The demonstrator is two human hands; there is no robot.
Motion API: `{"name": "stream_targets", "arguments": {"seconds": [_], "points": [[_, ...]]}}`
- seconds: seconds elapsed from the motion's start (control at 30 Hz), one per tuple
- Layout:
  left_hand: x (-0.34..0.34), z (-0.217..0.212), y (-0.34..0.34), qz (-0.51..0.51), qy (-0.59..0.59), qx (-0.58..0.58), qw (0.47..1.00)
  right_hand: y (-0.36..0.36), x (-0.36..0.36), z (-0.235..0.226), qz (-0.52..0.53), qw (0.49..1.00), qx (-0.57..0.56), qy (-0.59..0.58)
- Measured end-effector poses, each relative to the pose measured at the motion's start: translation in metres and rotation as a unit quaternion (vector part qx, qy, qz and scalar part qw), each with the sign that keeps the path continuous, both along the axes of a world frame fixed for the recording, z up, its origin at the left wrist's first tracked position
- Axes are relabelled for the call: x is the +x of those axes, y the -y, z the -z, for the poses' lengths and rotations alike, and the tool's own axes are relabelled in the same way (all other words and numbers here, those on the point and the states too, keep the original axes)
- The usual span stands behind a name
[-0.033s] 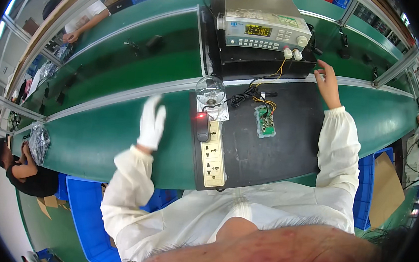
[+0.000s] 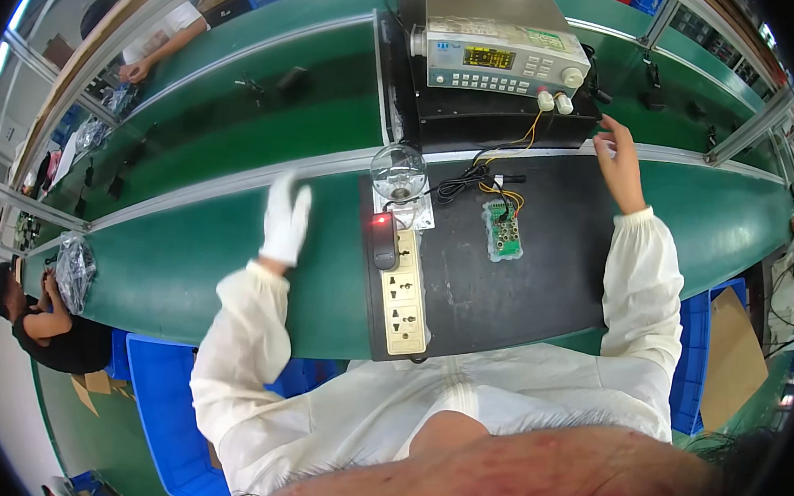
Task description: The person tests power adapters by plugging them into a power strip, connecting their cables to a test circuit board, and placing the tested adapters onto a conveyor belt.
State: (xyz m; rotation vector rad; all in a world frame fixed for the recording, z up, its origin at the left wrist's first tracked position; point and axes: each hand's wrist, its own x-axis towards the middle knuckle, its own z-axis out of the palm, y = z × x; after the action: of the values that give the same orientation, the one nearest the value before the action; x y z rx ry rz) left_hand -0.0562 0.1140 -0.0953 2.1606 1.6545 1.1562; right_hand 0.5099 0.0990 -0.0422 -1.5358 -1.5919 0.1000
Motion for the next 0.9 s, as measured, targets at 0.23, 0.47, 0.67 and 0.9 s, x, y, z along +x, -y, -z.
{"name": "stream_targets", "arguments": {"seconds": [0.23,0.47,0.67,0.9], "points": [[-0.001,0.018,-0.154,-0.172,-0.151,0.061,0.972,0.086,-0.097,-0.020,-0.180,0.980,-0.084,-0.024],[-0.002,0.002,-0.208,-0.267,-0.043,-0.021,0.963,0.156,-0.139,-0.002,-0.212,0.959,-0.170,0.080],[-0.014,-0.001,-0.235,-0.178,-0.155,0.104,0.966,0.170,-0.161,0.013,-0.150,0.968,-0.120,0.164],[0.014,-0.004,-0.254,-0.133,-0.079,-0.126,0.980,0.173,-0.160,0.013,-0.104,0.975,-0.125,0.150]]}}
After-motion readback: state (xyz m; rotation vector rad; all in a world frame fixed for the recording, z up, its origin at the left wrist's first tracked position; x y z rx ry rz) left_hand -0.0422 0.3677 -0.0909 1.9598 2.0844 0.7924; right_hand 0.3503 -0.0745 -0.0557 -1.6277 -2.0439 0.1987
